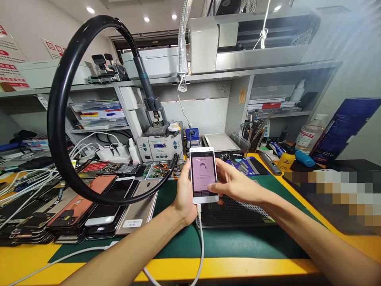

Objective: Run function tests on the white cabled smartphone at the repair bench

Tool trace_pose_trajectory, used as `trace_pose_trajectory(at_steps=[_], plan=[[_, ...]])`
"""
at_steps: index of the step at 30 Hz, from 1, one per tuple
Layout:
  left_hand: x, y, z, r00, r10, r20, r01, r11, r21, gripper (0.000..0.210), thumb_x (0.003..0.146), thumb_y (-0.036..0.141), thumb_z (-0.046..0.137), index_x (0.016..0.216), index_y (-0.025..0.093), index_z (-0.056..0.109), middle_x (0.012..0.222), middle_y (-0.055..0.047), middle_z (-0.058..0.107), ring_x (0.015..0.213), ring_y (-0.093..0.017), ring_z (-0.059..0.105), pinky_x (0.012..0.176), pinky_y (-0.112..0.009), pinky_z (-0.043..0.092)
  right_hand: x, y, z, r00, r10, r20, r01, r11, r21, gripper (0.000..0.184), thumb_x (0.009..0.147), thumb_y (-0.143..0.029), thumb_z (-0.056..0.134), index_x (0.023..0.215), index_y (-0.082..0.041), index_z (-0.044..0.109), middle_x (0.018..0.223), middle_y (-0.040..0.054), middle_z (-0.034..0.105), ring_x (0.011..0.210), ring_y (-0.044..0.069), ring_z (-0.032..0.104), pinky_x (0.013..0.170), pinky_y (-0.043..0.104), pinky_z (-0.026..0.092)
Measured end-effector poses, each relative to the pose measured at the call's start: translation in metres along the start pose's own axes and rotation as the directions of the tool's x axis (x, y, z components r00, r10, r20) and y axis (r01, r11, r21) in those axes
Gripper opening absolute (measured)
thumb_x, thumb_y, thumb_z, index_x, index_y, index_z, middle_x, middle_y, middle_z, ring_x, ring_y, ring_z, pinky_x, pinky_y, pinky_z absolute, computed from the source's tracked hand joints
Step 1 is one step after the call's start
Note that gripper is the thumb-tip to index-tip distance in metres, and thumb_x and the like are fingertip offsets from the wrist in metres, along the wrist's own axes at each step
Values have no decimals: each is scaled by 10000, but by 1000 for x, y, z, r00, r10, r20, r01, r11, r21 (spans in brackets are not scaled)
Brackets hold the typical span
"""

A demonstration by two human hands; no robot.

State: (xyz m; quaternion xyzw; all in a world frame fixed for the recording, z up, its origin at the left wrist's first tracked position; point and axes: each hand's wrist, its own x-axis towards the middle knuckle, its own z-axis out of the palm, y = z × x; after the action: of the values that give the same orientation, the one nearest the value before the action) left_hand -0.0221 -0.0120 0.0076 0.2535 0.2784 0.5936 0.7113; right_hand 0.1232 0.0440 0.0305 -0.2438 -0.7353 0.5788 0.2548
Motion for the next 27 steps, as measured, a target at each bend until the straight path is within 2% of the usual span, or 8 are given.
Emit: trace_pose_trajectory(at_steps=[8, 13, 20, 24, 27], plan=[[1, -1, 0, 1000, 6, 22, -6, 1000, -1, 658, 1012, 646, 344, 1190, 149, 735, 990, -143, 769, 725, -225, 729, 615, -339, 613, -1, -4, 0, 1000, 18, 9, -18, 1000, 26, 571, 726, -171, 657, 1274, -234, 509, 1030, 26, 607, 724, 159, 584, 476, 296, 572], [-1, -1, -1, 1000, 27, 10, -28, 998, 52, 676, 999, 659, 351, 1124, 124, 744, 1007, -158, 762, 642, -212, 704, 559, -347, 604, -2, -7, 0, 999, 8, 31, -10, 999, 50, 599, 709, -141, 632, 1287, -237, 507, 1015, 25, 609, 735, 165, 591, 481, 291, 568], [1, 1, -2, 1000, -3, 15, 2, 998, 68, 715, 1005, 672, 298, 1107, 113, 730, 913, -154, 749, 583, -211, 686, 521, -349, 592, 1, 2, -7, 999, -1, 43, -6, 985, 170, 508, 678, -153, 564, 1180, -229, 549, 877, -12, 598, 581, 135, 552, 485, 298, 529], [5, 1, -6, 996, -45, 74, 38, 995, 90, 771, 1005, 704, 246, 1116, 112, 727, 882, -142, 729, 629, -218, 695, 548, -368, 614, 2, 8, -11, 1000, 13, 21, -18, 963, 269, 435, 695, -160, 539, 1122, -231, 578, 827, -10, 609, 573, 135, 532, 508, 291, 506], [7, 1, -8, 995, -64, 74, 52, 986, 156, 795, 1004, 715, 216, 1071, 113, 729, 872, -139, 714, 677, -233, 706, 537, -382, 625, 3, 9, -13, 1000, 13, 11, -16, 953, 304, 361, 717, -156, 534, 1066, -223, 599, 760, -22, 581, 574, 125, 487, 527, 271, 477]])
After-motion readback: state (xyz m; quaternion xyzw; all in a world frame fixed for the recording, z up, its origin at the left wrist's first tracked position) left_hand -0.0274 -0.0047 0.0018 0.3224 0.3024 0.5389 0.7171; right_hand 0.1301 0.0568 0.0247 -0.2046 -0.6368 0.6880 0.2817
